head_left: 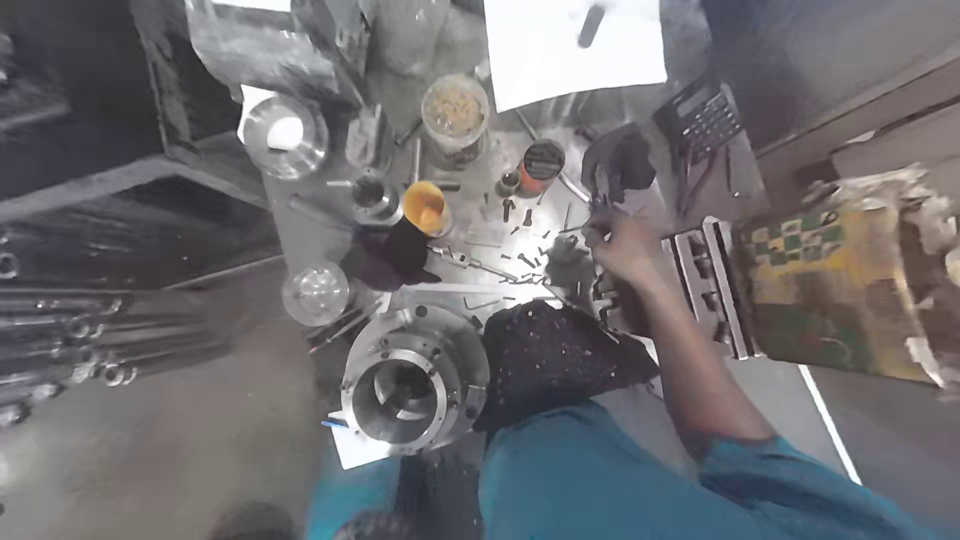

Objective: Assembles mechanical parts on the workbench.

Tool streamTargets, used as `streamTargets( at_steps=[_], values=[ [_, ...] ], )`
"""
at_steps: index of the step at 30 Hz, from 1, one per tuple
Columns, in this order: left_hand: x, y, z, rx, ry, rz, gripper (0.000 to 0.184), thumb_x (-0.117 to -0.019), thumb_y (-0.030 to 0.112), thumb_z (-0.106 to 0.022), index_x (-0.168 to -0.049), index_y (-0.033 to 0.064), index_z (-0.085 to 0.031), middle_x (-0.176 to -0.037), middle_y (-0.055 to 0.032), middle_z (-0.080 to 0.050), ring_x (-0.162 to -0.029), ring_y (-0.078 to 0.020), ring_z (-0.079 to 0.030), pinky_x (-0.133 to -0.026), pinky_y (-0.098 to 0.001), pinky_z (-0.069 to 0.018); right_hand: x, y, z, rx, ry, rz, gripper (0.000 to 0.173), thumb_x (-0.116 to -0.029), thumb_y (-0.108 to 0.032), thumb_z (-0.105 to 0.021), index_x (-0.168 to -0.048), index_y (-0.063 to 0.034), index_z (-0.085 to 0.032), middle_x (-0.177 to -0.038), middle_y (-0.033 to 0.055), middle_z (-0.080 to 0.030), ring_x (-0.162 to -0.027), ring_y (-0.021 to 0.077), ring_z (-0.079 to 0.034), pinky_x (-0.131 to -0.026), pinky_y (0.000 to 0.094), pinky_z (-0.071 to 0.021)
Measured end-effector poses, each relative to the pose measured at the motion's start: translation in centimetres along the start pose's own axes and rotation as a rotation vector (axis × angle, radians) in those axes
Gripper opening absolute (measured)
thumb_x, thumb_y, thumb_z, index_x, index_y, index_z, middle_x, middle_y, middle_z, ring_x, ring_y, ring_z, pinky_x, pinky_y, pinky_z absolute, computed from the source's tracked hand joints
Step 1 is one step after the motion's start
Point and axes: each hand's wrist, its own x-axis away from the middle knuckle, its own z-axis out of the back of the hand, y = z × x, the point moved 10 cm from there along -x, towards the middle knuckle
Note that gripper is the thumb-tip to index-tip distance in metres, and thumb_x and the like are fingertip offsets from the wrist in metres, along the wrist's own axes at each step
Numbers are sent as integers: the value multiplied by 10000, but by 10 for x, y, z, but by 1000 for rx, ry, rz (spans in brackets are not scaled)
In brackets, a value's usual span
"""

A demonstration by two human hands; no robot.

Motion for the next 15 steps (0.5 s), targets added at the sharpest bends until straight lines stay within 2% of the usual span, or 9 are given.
streamTargets(
  at_steps=[3,6,10,13,15],
  values=[
    [-6,-2,-5,41,-22,30,234,-982,351,-594,-1016,180,-750,-927,18,-726,-875,-134,-714,-770,-325,-593,6,7,-12,-25,12,19,250,-996,-274,-610,-1150,-108,-718,-1014,154,-745,-935,390,-711,-809,682,-526],
    [-9,-5,-4,26,7,57,237,-959,373,-623,-1003,191,-769,-890,14,-732,-794,-129,-702,-702,-327,-587,8,11,-27,-42,-40,-14,234,-978,-271,-626,-1140,-136,-726,-996,149,-743,-910,391,-707,-773,696,-522],
    [-8,-4,-3,-2,-4,44,251,-963,395,-615,-1004,208,-777,-894,24,-737,-786,-122,-703,-690,-318,-585,4,9,-36,-33,-40,25,238,-970,-233,-633,-1154,-114,-727,-1014,179,-740,-947,418,-706,-803,707,-525],
    [-7,-2,-1,12,-12,26,258,-967,381,-606,-1012,194,-778,-882,12,-738,-777,-133,-707,-686,-327,-589,2,0,-36,-31,-38,51,232,-977,-226,-609,-1154,-126,-721,-1026,154,-743,-957,398,-707,-803,697,-523],
    [-4,-4,0,-15,11,34,244,-952,408,-632,-1015,222,-776,-890,23,-743,-789,-129,-715,-695,-332,-599,6,-5,-35,-25,-53,57,253,-992,-239,-589,-1168,-114,-720,-1063,178,-734,-993,422,-696,-829,715,-507]
  ],
)
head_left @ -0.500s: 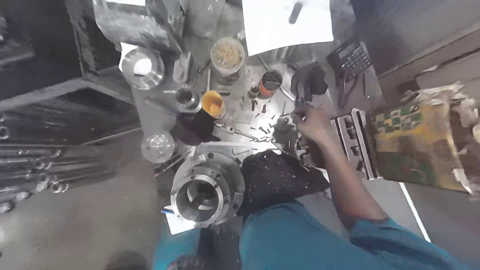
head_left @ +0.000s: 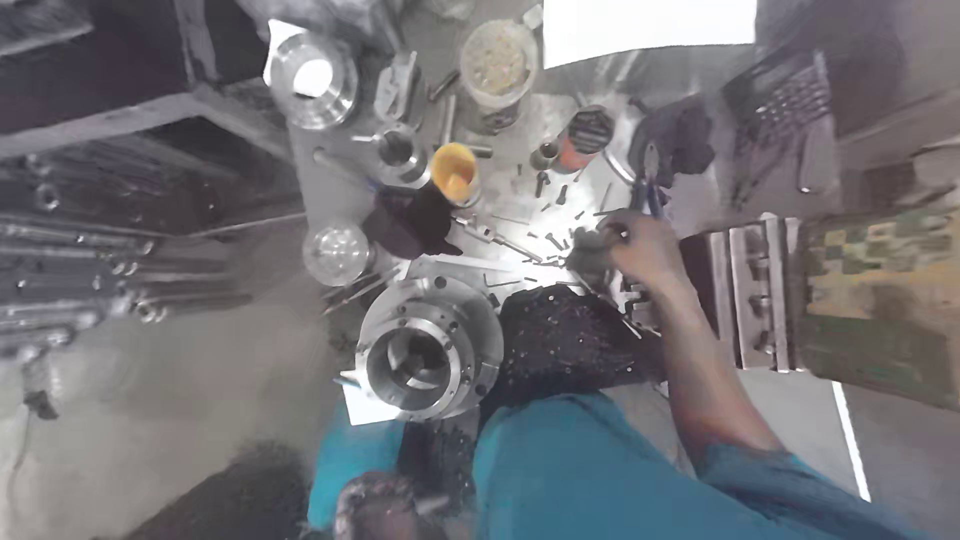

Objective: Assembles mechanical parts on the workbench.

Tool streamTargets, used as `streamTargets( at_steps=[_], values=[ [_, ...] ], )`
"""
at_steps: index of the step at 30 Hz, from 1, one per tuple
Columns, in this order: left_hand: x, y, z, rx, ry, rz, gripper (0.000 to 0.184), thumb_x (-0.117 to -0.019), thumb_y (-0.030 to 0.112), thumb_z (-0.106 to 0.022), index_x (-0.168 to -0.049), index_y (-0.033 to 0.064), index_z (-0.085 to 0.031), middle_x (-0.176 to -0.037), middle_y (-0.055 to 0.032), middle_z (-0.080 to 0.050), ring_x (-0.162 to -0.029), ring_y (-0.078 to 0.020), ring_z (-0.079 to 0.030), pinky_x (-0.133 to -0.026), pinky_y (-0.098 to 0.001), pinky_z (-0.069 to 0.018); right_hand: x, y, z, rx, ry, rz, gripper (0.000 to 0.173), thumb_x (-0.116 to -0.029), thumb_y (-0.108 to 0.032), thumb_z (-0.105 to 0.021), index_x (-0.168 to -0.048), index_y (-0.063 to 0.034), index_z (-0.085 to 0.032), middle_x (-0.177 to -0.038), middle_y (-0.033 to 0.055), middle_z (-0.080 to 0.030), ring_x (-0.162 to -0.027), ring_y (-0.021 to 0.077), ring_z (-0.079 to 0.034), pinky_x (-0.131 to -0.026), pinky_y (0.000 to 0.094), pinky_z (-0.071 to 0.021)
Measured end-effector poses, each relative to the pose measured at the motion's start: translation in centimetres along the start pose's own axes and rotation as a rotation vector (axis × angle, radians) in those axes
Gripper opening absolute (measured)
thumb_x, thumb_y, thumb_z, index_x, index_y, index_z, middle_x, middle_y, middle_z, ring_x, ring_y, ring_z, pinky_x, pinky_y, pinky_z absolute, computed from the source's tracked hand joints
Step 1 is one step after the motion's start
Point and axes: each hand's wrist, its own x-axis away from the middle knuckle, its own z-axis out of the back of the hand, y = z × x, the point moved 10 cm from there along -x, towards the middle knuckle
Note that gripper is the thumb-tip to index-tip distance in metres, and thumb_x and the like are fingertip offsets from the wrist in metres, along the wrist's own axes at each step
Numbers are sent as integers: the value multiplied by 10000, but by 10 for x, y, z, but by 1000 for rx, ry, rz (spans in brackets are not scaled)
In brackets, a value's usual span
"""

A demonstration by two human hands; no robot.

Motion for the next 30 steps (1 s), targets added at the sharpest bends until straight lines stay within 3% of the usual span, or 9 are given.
streamTargets(
  at_steps=[3,6,8,12,18,21,25,27,30],
  values=[
    [8,3,8,-38,49,-32,271,-927,457,-657,-1024,228,-764,-913,34,-733,-797,-115,-702,-702,-320,-598,16,-45,-7,-98,-81,72,272,-1034,-205,-583,-1232,-45,-678,-1147,242,-697,-1039,445,-673,-901,711,-489],
    [3,-1,20,-35,26,-62,310,-949,454,-652,-1063,187,-761,-949,-5,-736,-793,-137,-708,-682,-324,-610,28,-91,-11,-368,1,312,251,-1039,-227,-579,-1197,-57,-675,-1054,99,-715,-864,161,-690,-810,396,-587],
    [0,-9,26,-73,15,-47,304,-967,422,-642,-1066,151,-740,-938,-43,-732,-778,-161,-712,-684,-334,-616,56,-138,-5,-545,4,473,232,-1045,-223,-572,-1198,-72,-659,-1078,24,-718,-880,77,-702,-808,291,-607],
    [-6,-22,52,-63,40,0,247,-1003,310,-614,-1071,94,-711,-927,-68,-730,-783,-157,-713,-703,-321,-622,136,-252,-2,-700,-111,825,193,-1032,-173,-549,-1165,-73,-647,-1099,-45,-699,-950,52,-688,-868,263,-599],
    [-10,-37,107,-120,36,81,239,-1040,153,-461,-1151,2,-610,-941,-61,-738,-774,-169,-727,-701,-339,-631,256,-332,-54,-491,-519,1075,217,-1038,-272,-568,-1087,-128,-722,-962,-70,-721,-800,-10,-658,-690,175,-584],
    [-18,-36,144,-71,5,86,228,-1038,161,-483,-1158,18,-614,-957,-63,-748,-777,-177,-736,-704,-354,-636,308,-338,-137,-221,-790,1177,284,-1077,-259,-492,-1136,-113,-729,-1009,0,-733,-887,39,-672,-806,228,-572],
    [-26,-25,190,-6,53,101,229,-1022,111,-444,-1139,3,-609,-930,-71,-739,-757,-188,-728,-704,-360,-634,334,-289,-276,469,-1006,975,330,-1061,-196,-479,-1311,-53,-641,-1257,168,-679,-1157,351,-660,-958,541,-538],
    [-29,-18,210,38,72,102,233,-1026,97,-431,-1137,-2,-610,-919,-81,-734,-754,-192,-728,-696,-356,-636,327,-264,-314,677,-953,803,456,-1043,-188,-498,-1468,-22,-505,-1451,225,-547,-1223,429,-608,-954,589,-527],
    [-35,-13,235,45,70,108,232,-1038,114,-428,-1150,7,-600,-935,-83,-733,-757,-197,-731,-699,-358,-640,303,-256,-332,666,-732,651,544,-1049,-221,-465,-1559,-40,-411,-1609,217,-384,-1307,390,-579,-1011,528,-529]
  ],
)
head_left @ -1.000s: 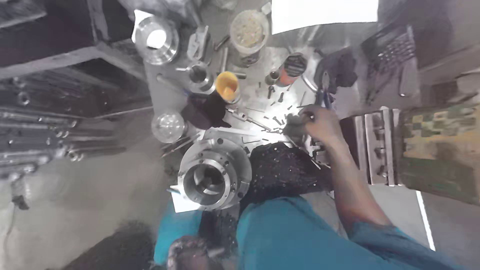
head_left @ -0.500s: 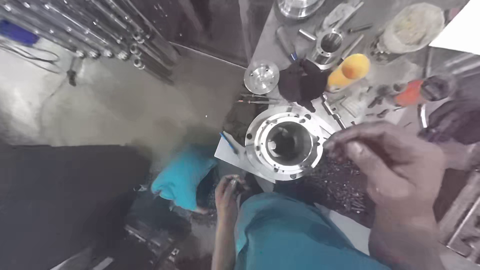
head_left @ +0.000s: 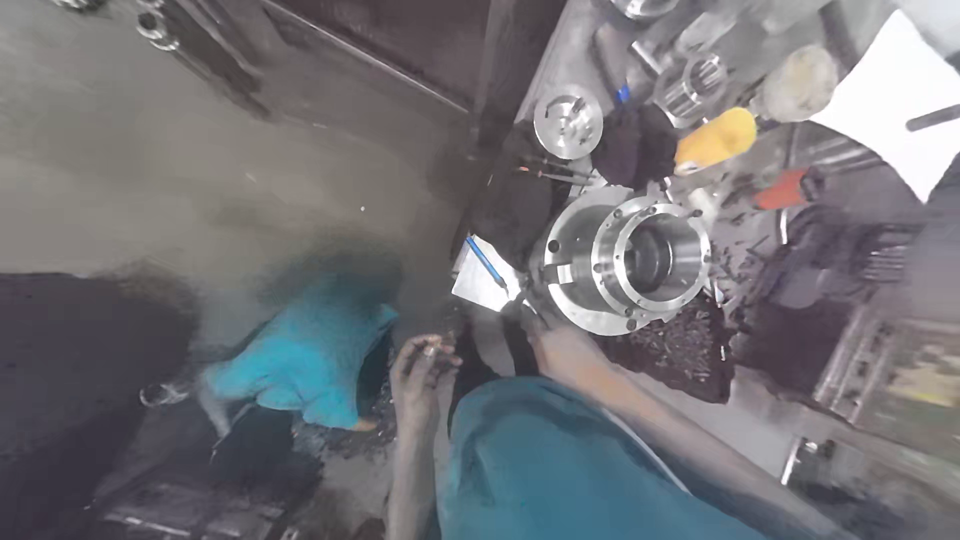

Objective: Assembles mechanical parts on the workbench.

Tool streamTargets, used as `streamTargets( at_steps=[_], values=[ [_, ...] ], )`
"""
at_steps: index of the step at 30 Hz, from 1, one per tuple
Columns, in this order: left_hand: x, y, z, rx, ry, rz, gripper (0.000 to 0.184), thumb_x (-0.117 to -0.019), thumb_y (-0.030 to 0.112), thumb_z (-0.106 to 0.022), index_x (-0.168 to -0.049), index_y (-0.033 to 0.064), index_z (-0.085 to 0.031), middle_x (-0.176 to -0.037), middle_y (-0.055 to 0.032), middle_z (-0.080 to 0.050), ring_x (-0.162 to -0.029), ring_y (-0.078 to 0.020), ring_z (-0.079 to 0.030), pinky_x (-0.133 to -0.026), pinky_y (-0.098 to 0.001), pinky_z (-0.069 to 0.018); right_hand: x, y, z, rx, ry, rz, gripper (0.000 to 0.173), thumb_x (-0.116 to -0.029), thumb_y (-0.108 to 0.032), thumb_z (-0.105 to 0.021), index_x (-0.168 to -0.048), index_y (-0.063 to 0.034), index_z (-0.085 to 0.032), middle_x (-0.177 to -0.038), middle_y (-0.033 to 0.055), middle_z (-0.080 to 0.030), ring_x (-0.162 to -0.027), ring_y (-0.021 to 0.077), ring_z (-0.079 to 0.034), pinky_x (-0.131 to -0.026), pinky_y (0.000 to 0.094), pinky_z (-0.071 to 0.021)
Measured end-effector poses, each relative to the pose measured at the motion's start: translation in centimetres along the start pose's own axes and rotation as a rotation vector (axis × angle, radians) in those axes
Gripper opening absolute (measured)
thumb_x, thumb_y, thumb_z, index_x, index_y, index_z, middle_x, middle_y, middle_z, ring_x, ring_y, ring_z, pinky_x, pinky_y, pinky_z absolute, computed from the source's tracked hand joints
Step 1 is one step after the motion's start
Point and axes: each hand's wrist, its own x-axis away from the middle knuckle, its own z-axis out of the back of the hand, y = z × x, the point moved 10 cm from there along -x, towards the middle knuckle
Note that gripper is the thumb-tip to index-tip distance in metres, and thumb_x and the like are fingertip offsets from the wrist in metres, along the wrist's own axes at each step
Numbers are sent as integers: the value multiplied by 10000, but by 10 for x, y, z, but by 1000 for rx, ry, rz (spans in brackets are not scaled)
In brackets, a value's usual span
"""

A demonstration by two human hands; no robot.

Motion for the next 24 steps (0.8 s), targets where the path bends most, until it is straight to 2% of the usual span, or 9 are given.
streamTargets(
  at_steps=[2,7,10,14,15,17,19,22,24],
  values=[
    [-1,2,10,1,-11,11,221,-1037,127,-445,-1134,28,-617,-927,-76,-744,-756,-197,-738,-703,-359,-643,-8,3,7,-46,164,-37,532,-1026,-208,-520,-1521,-24,-463,-1635,186,-357,-1293,347,-602,-964,491,-571],
    [-6,11,12,-11,-60,44,233,-1029,149,-456,-1143,45,-631,-932,-75,-748,-777,-203,-742,-703,-367,-644,-29,-4,0,-45,260,-68,531,-985,-180,-583,-1491,-40,-508,-1647,196,-327,-1475,355,-408,-1138,488,-441],
    [-11,18,13,-18,-109,20,227,-1040,147,-452,-1147,53,-628,-942,-66,-755,-794,-203,-748,-711,-369,-648,-23,-6,0,-116,277,-31,463,-1000,-134,-556,-1458,-62,-559,-1640,145,-375,-1321,337,-585,-1026,491,-538],
    [-17,19,16,-26,-121,17,228,-1039,162,-460,-1134,63,-641,-957,-57,-749,-797,-196,-744,-716,-363,-645,3,3,1,-104,443,-5,337,-970,-123,-553,-1263,-38,-696,-1268,166,-695,-1039,345,-719,-839,518,-600],
    [-17,19,17,-35,-111,30,226,-1032,162,-466,-1134,62,-641,-957,-50,-745,-794,-191,-741,-716,-362,-645,8,6,2,-88,506,-26,329,-945,-118,-578,-1230,-29,-717,-1107,178,-733,-927,355,-735,-755,528,-606],
    [-19,19,16,-55,-97,55,223,-1025,144,-456,-1128,51,-631,-947,-47,-741,-788,-186,-738,-714,-364,-646,10,13,3,-90,569,-104,304,-928,-125,-618,-1195,-36,-733,-964,185,-734,-804,359,-733,-675,534,-606],
    [-19,19,14,-58,-98,77,226,-1020,127,-445,-1123,52,-630,-934,-43,-737,-789,-184,-735,-718,-369,-644,3,14,5,-103,585,-150,284,-963,-142,-620,-1206,-27,-713,-1009,196,-724,-801,359,-730,-678,528,-609],
    [-22,17,12,-49,-132,77,225,-1027,132,-450,-1122,53,-638,-939,-53,-740,-790,-189,-737,-726,-373,-647,-17,8,12,-116,606,-150,334,-993,-133,-596,-1308,-51,-668,-1250,200,-683,-984,352,-728,-804,508,-616],
    [-22,19,11,-45,-151,69,224,-1029,129,-451,-1114,49,-642,-940,-61,-743,-793,-196,-740,-736,-374,-646,-32,4,15,-120,606,-142,350,-986,-117,-609,-1328,-77,-670,-1277,208,-667,-1055,369,-707,-846,512,-605]
  ],
)
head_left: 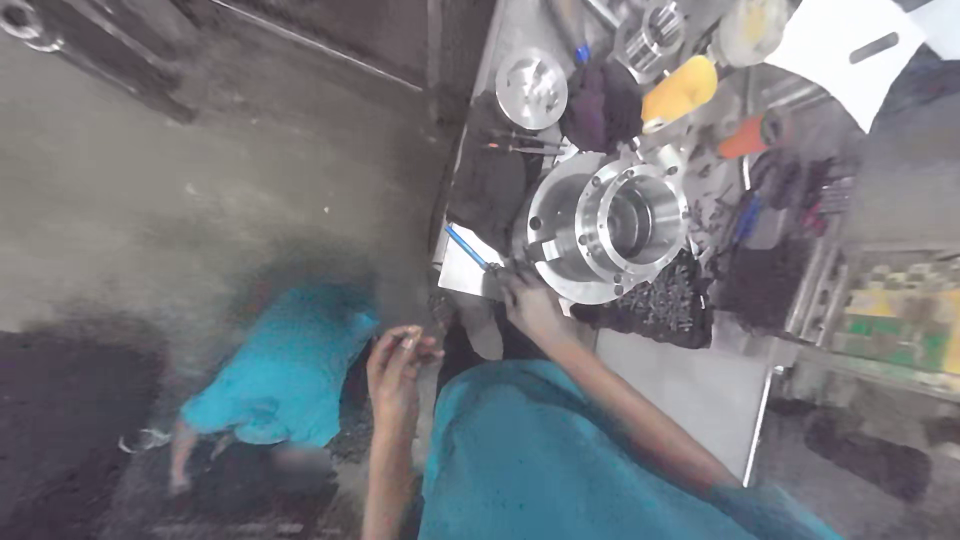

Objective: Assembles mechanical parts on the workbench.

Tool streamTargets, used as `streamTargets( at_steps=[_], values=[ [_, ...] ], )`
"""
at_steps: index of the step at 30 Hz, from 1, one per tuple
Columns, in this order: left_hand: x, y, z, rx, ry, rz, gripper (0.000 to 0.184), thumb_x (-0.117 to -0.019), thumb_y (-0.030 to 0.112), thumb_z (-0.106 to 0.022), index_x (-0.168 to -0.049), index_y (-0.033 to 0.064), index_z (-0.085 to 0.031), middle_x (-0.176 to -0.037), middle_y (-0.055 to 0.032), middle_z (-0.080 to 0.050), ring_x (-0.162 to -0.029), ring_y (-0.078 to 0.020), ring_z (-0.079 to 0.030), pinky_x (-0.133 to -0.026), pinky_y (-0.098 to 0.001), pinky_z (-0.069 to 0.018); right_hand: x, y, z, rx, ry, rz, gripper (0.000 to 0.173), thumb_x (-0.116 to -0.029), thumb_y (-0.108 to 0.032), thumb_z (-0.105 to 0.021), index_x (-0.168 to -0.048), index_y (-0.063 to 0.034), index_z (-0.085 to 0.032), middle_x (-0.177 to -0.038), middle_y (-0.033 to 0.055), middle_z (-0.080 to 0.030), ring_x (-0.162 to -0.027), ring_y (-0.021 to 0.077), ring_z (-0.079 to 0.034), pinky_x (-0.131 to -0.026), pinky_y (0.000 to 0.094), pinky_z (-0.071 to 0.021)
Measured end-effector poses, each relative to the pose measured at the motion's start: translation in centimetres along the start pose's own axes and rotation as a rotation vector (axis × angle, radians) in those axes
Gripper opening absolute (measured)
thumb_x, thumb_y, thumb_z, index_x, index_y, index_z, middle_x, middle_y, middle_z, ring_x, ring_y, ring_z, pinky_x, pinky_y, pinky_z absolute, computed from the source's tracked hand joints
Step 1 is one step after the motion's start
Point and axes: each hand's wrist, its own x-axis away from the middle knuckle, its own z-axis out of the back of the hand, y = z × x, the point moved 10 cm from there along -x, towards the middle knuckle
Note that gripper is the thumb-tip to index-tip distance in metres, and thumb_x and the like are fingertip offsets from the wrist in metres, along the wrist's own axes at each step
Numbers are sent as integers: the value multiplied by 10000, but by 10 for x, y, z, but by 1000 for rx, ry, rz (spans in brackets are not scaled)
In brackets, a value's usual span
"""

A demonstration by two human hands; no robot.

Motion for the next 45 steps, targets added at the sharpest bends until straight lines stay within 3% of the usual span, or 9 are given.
streamTargets(
  at_steps=[7,14,18,23,25,29,31,34,45],
  values=[
    [5,3,11,-16,7,-25,202,-1021,156,-493,-1115,49,-636,-932,-54,-738,-793,-190,-736,-726,-369,-645,-8,4,-10,13,5,-62,253,-982,-123,-615,-1199,-39,-713,-1198,205,-689,-987,370,-721,-788,524,-617],
    [7,-1,13,-24,7,-10,225,-1036,137,-439,-1130,45,-621,-932,-47,-744,-784,-183,-736,-728,-368,-642,5,8,-13,4,-79,-153,473,-884,-114,-722,-1328,11,-620,-1310,267,-614,-995,406,-706,-809,544,-599],
    [9,-1,13,7,-15,-18,237,-1050,176,-451,-1145,65,-638,-942,-66,-751,-789,-200,-741,-726,-372,-640,24,1,-2,-495,33,-114,116,-854,-104,-665,-910,-32,-738,-875,96,-697,-736,181,-667,-659,388,-580],
    [9,-5,18,56,-21,-18,226,-1048,216,-491,-1125,94,-666,-950,-57,-755,-797,-191,-746,-728,-361,-646,40,0,-51,-1277,-361,-274,291,-1011,-83,-385,-930,-17,-657,-791,-7,-645,-663,49,-596,-617,222,-521],
    [8,-4,21,51,-11,-22,222,-1040,219,-503,-1124,91,-663,-952,-59,-753,-802,-195,-745,-732,-368,-646,31,-2,-44,-1054,-387,-240,251,-1023,-99,-481,-893,-16,-679,-750,-13,-631,-656,38,-576,-623,224,-501],
    [9,0,28,31,23,-40,235,-1032,190,-482,-1142,60,-643,-958,-64,-743,-801,-200,-738,-721,-380,-643,9,-1,-15,-186,-352,-147,227,-984,-227,-594,-935,-60,-740,-828,121,-713,-788,289,-703,-725,542,-569],
    [10,0,29,34,28,-44,237,-1030,184,-467,-1139,63,-639,-955,-68,-741,-798,-201,-736,-718,-375,-642,7,7,-4,71,-211,-182,245,-961,-267,-607,-1038,-67,-727,-924,157,-723,-822,351,-718,-681,571,-579],
    [10,-1,31,60,29,-50,235,-1033,199,-483,-1131,71,-654,-939,-74,-749,-792,-201,-740,-717,-370,-641,13,14,4,138,-99,-237,354,-973,-250,-606,-1268,-69,-681,-1037,181,-733,-853,381,-725,-690,571,-584],
    [9,0,31,62,26,-39,225,-1027,188,-481,-1121,72,-650,-942,-69,-746,-794,-199,-740,-723,-372,-641,-31,-14,-10,136,-146,-199,421,-966,-111,-579,-1375,-198,-625,-960,193,-715,-826,410,-714,-668,584,-567]
  ],
)
